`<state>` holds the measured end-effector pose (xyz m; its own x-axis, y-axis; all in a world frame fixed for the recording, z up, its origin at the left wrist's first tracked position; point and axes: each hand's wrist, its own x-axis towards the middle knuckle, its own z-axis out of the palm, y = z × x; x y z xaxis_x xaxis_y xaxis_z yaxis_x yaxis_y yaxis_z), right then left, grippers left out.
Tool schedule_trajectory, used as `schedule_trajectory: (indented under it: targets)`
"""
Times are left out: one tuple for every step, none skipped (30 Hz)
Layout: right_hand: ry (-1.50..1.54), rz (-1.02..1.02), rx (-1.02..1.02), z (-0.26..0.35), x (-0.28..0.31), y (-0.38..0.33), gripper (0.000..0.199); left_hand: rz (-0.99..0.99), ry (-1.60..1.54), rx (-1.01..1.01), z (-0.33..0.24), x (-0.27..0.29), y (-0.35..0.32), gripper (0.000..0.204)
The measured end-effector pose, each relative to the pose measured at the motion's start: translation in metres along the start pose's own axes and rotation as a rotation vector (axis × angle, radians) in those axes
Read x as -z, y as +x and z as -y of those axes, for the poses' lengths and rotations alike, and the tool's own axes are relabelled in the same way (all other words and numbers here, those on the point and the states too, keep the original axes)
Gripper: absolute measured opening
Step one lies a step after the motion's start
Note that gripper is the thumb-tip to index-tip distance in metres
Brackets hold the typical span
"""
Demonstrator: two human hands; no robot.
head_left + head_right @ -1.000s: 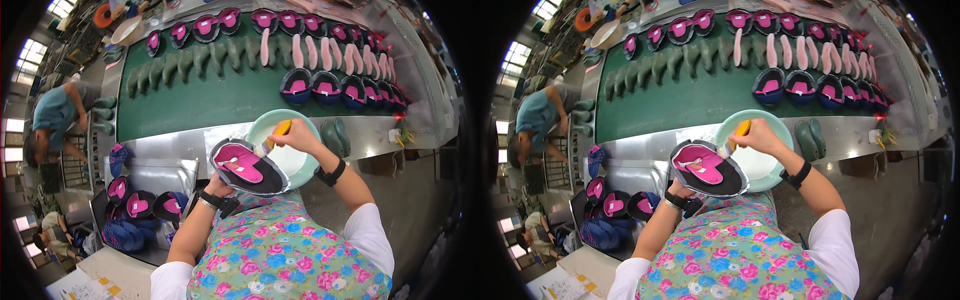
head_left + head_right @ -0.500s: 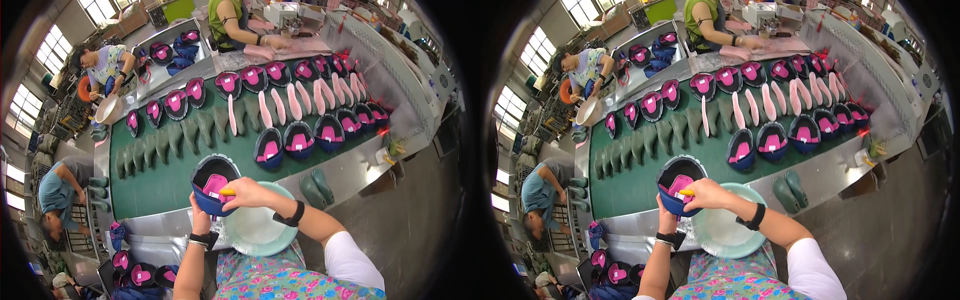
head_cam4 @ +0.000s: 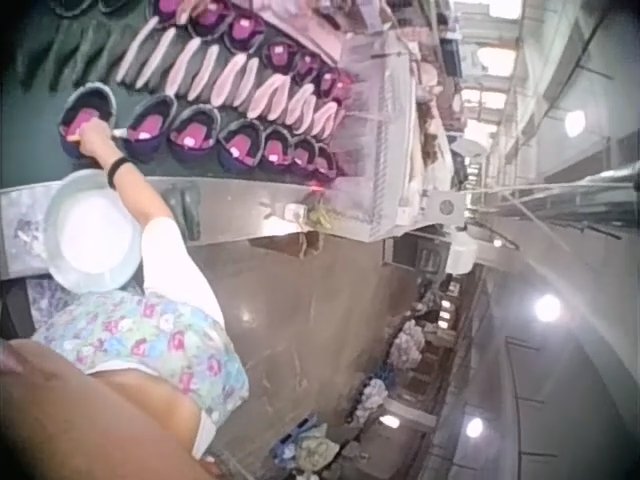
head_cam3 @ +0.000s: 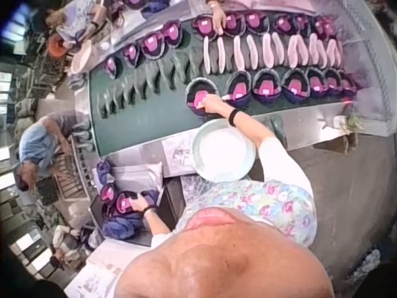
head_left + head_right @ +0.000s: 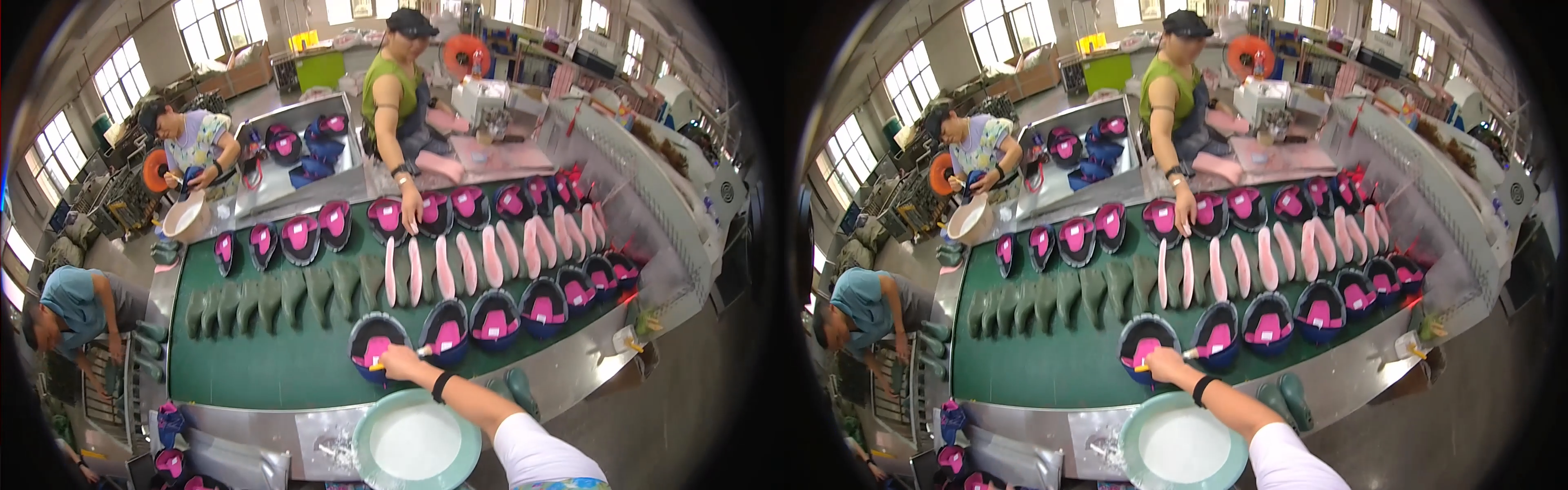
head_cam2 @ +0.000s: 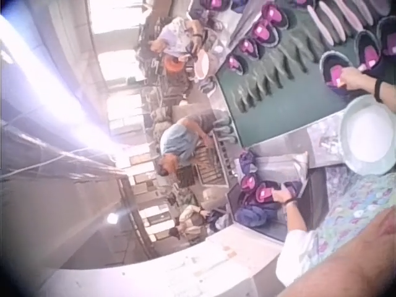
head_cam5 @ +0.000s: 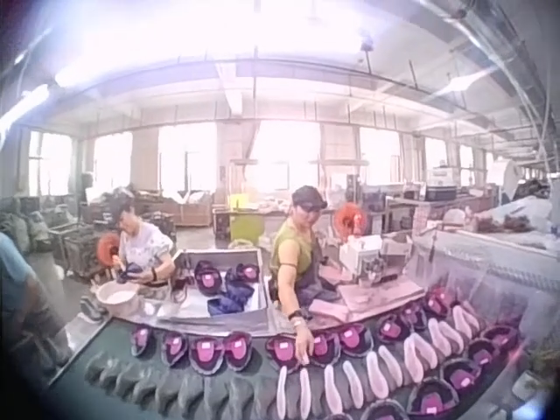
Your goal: Applying adhesive to the interior edges of shoe components using a brush in a factory assembly line.
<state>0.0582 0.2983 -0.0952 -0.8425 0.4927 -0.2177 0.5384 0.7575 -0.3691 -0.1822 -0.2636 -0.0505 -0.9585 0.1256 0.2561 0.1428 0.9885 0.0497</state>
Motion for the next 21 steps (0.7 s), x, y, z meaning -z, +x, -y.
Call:
schedule_trajectory:
  targets:
    - [-0.018, 0.021, -0.033, -0.005, -0.006, 0.001, 0.016, 0.23, 0.081, 0.403, -0.026, 0.053, -0.004, 0.059]
    - [-0.016, 0.021, 0.004, 0.006, -0.002, 0.007, 0.015, 0.313, -0.189, 0.642, 0.058, 0.027, -0.013, 0.06]
    - [-0.019, 0.04, 0.012, 0.018, 0.003, 0.013, 0.015, 0.361, -0.884, 0.893, 0.14, -0.018, -0.032, 0.061]
    - [-0.048, 0.059, -0.077, 0.001, 0.001, 0.001, 0.016, 0.92, -1.131, 1.241, 0.113, -0.015, -0.024, 0.06]
    - [-0.048, 0.052, -0.075, 0.004, 0.003, -0.002, 0.016, 0.963, -1.067, 1.067, 0.118, -0.024, -0.023, 0.06]
    - [-0.047, 0.048, -0.088, 0.006, 0.006, -0.003, 0.017, 0.999, -1.003, 0.893, 0.126, -0.045, -0.023, 0.061]
    - [-0.05, 0.041, -0.107, 0.007, 0.011, -0.001, 0.019, 1.078, -0.806, 0.993, 0.126, -0.065, -0.011, 0.056]
    - [-0.057, 0.03, -0.12, 0.009, 0.017, -0.004, 0.019, 1.089, -0.812, 0.978, 0.128, -0.079, -0.001, 0.056]
    - [-0.013, -0.039, -0.114, 0.014, 0.025, -0.012, 0.021, 1.224, -0.782, 0.935, 0.128, -0.088, 0.004, 0.051]
    - [0.03, -0.108, -0.107, 0.02, 0.033, -0.019, 0.024, 1.355, -0.747, 0.889, 0.128, -0.097, 0.01, 0.049]
    - [0.054, -0.103, -0.079, 0.027, 0.034, -0.016, 0.024, 1.347, -0.747, 0.904, 0.135, -0.102, 0.011, 0.049]
    - [0.057, -0.1, -0.072, 0.039, 0.04, -0.015, 0.024, 1.447, -0.723, 0.909, 0.142, -0.112, 0.016, 0.048]
    - [0.103, -0.135, -0.051, 0.058, 0.049, -0.017, 0.023, 1.541, -0.72, 0.909, 0.151, -0.118, 0.016, 0.047]
    - [0.134, -0.185, -0.134, 0.055, 0.052, -0.038, 0.023, 1.443, -0.66, 0.827, 0.085, -0.105, 0.023, 0.04]
    - [0.12, -0.187, -0.127, 0.068, 0.063, -0.044, 0.021, 1.411, -0.553, 0.71, 0.094, -0.107, 0.031, 0.034]
    - [0.123, -0.198, -0.131, 0.076, 0.063, -0.049, 0.021, 1.387, -0.451, 0.585, 0.09, -0.113, 0.039, 0.029]
    - [0.149, -0.208, -0.107, 0.078, 0.059, -0.054, 0.02, 1.477, -0.528, 0.672, 0.076, -0.109, 0.045, 0.022]
    - [0.175, -0.215, -0.087, 0.081, 0.056, -0.057, 0.019, 1.294, -0.407, 0.581, 0.035, -0.084, 0.038, 0.024]
    - [0.214, -0.13, -0.12, 0.098, 0.067, -0.058, 0.017, 1.277, -0.415, 0.586, 0.036, -0.082, 0.047, 0.024]
    - [0.218, -0.136, -0.125, 0.105, 0.065, -0.062, 0.017, 1.275, -0.417, 0.528, 0.038, -0.083, 0.056, 0.024]
    - [0.274, -0.195, -0.092, 0.11, 0.06, -0.066, 0.016, 1.273, -0.418, 0.47, 0.04, -0.085, 0.065, 0.024]
